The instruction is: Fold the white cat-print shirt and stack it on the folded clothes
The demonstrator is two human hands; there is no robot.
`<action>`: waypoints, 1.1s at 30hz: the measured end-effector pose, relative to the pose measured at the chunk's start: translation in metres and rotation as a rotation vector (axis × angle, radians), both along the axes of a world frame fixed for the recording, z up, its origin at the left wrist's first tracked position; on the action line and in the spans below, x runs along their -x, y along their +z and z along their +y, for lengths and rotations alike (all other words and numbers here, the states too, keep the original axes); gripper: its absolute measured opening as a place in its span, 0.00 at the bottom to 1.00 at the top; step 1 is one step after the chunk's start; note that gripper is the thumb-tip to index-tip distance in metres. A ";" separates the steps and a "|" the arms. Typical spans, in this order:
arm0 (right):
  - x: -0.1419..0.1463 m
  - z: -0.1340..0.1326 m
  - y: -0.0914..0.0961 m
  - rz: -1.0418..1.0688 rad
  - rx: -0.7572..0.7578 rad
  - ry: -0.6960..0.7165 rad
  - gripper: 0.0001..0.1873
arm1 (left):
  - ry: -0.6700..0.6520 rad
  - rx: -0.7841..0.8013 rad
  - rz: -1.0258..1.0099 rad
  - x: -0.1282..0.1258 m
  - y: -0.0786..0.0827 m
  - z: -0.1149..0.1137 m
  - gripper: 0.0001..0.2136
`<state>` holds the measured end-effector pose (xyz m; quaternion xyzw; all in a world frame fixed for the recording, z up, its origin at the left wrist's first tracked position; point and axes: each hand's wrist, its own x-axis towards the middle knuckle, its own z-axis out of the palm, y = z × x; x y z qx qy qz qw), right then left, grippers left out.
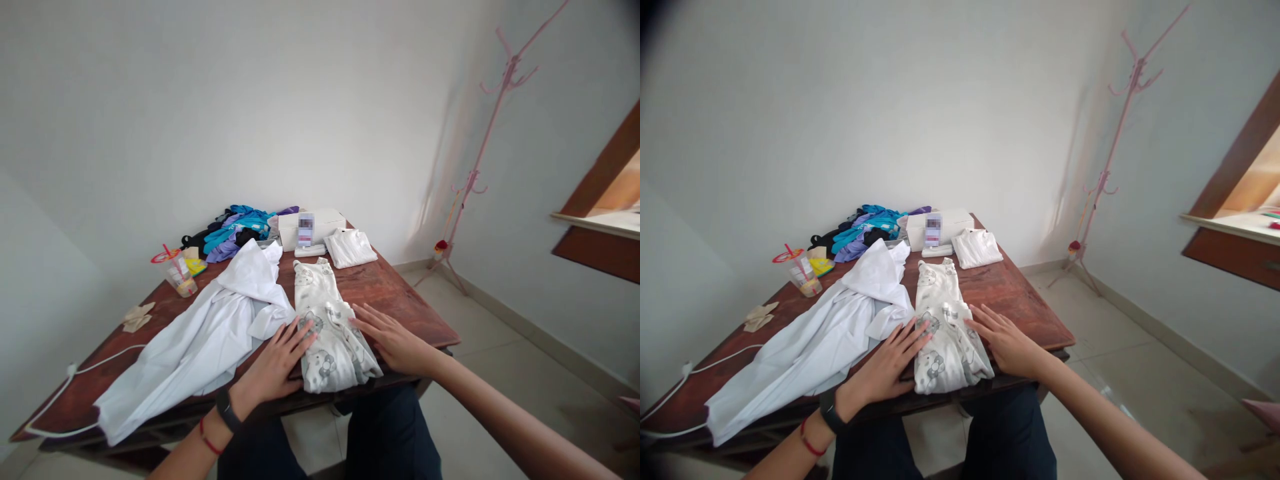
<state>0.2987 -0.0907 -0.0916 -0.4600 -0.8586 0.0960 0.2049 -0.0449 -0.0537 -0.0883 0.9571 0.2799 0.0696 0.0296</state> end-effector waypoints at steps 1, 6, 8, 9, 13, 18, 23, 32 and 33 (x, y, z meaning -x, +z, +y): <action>-0.002 -0.005 0.002 -0.019 0.034 0.042 0.48 | 0.006 -0.019 -0.014 -0.002 -0.002 0.000 0.50; 0.006 0.001 0.006 -0.114 0.153 0.183 0.57 | -0.066 0.000 -0.009 -0.020 -0.001 0.012 0.52; 0.011 0.012 -0.001 -0.172 0.155 0.201 0.59 | -0.090 0.035 -0.027 -0.023 -0.003 0.020 0.52; 0.013 0.017 -0.006 -0.189 0.140 0.201 0.59 | -0.096 0.051 -0.049 -0.023 -0.006 0.023 0.52; 0.014 0.028 -0.025 -0.166 0.076 0.190 0.51 | -0.068 0.106 -0.208 -0.018 -0.014 0.031 0.45; 0.016 0.035 -0.022 -0.026 0.111 0.168 0.46 | -0.002 0.310 -0.438 -0.025 -0.002 0.035 0.33; 0.024 0.043 -0.010 0.285 0.031 0.136 0.27 | 0.064 0.466 -0.590 -0.030 0.016 0.024 0.27; 0.046 0.034 -0.013 0.868 -0.073 -0.084 0.13 | 0.130 0.364 -0.557 -0.038 0.016 -0.018 0.26; 0.050 0.038 -0.011 0.903 -0.062 -0.137 0.15 | 0.180 0.440 -0.627 -0.042 0.013 -0.018 0.22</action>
